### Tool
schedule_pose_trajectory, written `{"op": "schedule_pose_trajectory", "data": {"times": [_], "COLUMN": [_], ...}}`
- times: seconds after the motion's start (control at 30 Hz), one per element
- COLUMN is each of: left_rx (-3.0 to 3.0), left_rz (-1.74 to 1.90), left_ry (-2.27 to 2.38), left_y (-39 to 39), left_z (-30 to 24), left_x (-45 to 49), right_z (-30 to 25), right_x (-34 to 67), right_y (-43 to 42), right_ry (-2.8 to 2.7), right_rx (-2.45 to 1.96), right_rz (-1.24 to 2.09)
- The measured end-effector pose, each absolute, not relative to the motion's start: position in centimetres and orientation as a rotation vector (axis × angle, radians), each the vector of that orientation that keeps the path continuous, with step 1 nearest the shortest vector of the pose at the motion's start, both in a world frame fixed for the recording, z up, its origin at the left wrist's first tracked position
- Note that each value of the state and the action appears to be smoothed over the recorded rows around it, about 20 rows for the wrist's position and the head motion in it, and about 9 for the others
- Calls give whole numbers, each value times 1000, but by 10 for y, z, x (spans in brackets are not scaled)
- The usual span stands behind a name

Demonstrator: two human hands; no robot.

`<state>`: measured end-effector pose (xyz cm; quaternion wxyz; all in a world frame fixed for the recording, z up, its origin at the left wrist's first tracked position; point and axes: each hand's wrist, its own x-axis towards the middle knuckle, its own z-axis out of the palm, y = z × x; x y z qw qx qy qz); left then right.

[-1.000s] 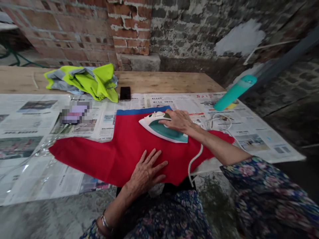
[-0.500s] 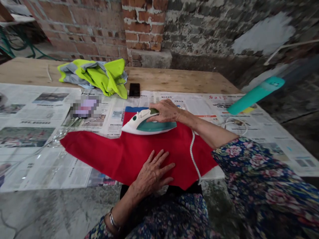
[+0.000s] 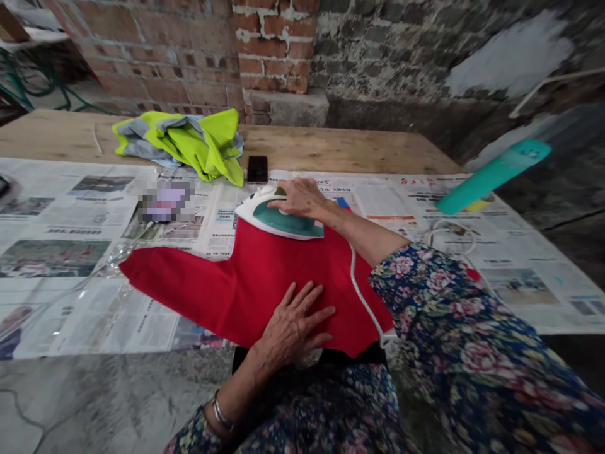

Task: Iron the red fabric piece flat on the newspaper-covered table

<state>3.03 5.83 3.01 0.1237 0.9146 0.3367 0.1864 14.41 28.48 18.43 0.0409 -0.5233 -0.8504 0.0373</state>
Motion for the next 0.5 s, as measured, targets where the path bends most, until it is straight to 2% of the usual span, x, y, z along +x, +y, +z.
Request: {"op": "schedule_pose_trajectory", "data": {"times": [0.27,0.5], "left_rx": [2678,2716], "left_rz": [547,557], "left_ry": [996,1003], "left_y": [63,68], "left_z": [25,27], "left_x": [30,25], "right_z": [185,209], "right_x": [229,286], "right_y": [276,221], "right_ry": [-2195,-2167], "right_rx": [-2128,-2182], "right_rz": [94,697]}}
